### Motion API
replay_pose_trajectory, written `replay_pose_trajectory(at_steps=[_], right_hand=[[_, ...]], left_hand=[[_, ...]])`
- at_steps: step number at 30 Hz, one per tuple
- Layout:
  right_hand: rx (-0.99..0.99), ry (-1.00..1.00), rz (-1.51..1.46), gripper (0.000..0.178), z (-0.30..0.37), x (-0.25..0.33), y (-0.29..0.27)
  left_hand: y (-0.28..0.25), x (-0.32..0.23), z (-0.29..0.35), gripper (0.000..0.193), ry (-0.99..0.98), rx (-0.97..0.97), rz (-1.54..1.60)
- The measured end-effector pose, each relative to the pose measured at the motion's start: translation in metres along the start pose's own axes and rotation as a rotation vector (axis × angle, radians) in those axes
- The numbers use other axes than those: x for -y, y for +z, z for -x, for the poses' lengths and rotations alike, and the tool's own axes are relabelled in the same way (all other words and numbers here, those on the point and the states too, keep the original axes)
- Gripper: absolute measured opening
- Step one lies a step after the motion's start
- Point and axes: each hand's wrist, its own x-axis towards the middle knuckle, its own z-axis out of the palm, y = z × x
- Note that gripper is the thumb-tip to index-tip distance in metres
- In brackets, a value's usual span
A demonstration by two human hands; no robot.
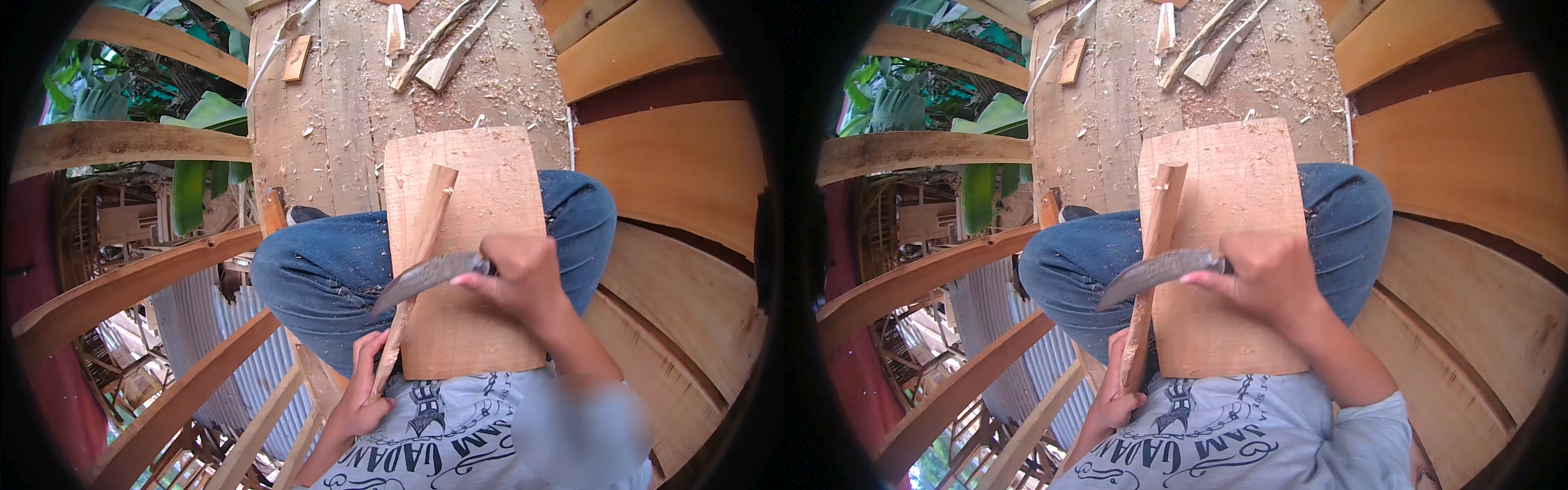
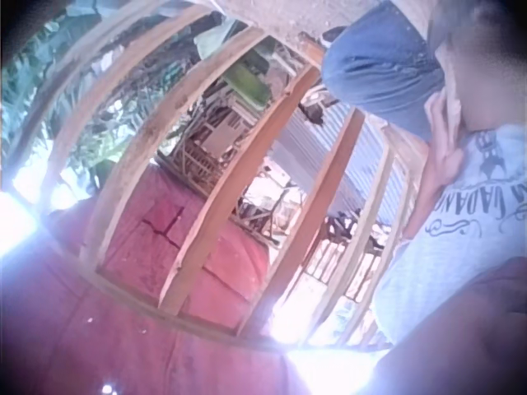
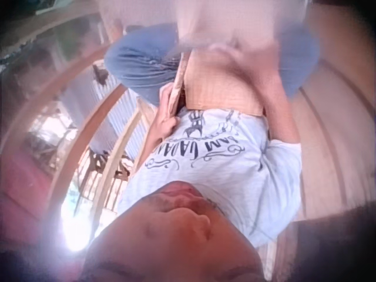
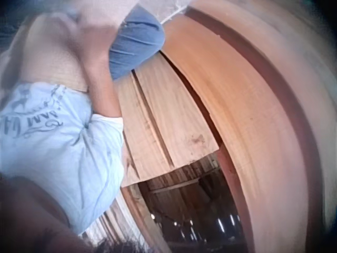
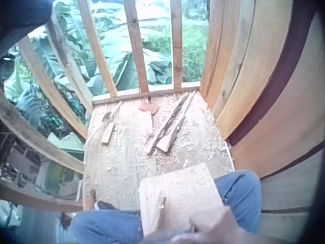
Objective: The person sits cross-legged and uses a curved knife to shave and shape a rectangular piece of wood resting on their lap. They repeatedly scrape the surface to remove thin layers of wood, refining the shape of the block.
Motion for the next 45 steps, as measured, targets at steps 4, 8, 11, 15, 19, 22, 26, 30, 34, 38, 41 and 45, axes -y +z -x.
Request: replay_pose_trajectory(at_steps=[4,8,11,15,19,22,26,30,34,38,41,45], right_hand=[[-0.209,0.085,0.010,0.059,-0.022,-0.023,0.010],[-0.261,0.049,0.127,0.066,-0.039,-0.040,0.001],[-0.270,0.058,0.145,0.067,-0.038,-0.040,0.003],[-0.326,0.066,0.179,0.066,-0.041,-0.042,0.011],[-0.338,0.065,0.218,0.066,-0.040,-0.045,0.009],[-0.332,0.087,0.228,0.066,-0.038,-0.042,0.008],[-0.221,0.085,0.141,0.060,-0.028,-0.028,0.005],[-0.057,-0.113,0.037,0.055,-0.013,0.001,0.005],[-0.159,0.121,0.136,0.048,-0.034,-0.031,-0.006],[0.007,-0.201,-0.023,0.046,-0.013,0.000,0.004],[-0.122,0.199,-0.082,0.045,-0.026,-0.020,0.010],[-0.172,-0.015,-0.118,0.046,-0.019,-0.018,0.015]], left_hand=[[0.002,-0.006,0.000,0.101,-0.011,-0.013,-0.017],[0.002,-0.005,-0.001,0.101,0.001,-0.030,-0.047],[0.001,-0.001,-0.001,0.101,0.021,-0.027,-0.074],[0.003,-0.006,-0.001,0.099,0.026,-0.028,-0.090],[0.004,-0.007,-0.002,0.097,0.043,-0.033,-0.085],[0.006,-0.009,-0.002,0.099,0.019,-0.044,-0.094],[0.004,-0.007,0.000,0.099,0.021,-0.042,-0.085],[0.004,-0.007,-0.001,0.095,0.062,-0.049,-0.099],[0.006,-0.006,0.000,0.097,0.034,-0.072,-0.113],[0.008,-0.005,0.001,0.096,0.050,-0.062,-0.104],[0.007,-0.008,-0.001,0.096,0.042,-0.081,-0.119],[0.004,-0.008,-0.002,0.095,0.013,-0.048,-0.096]])
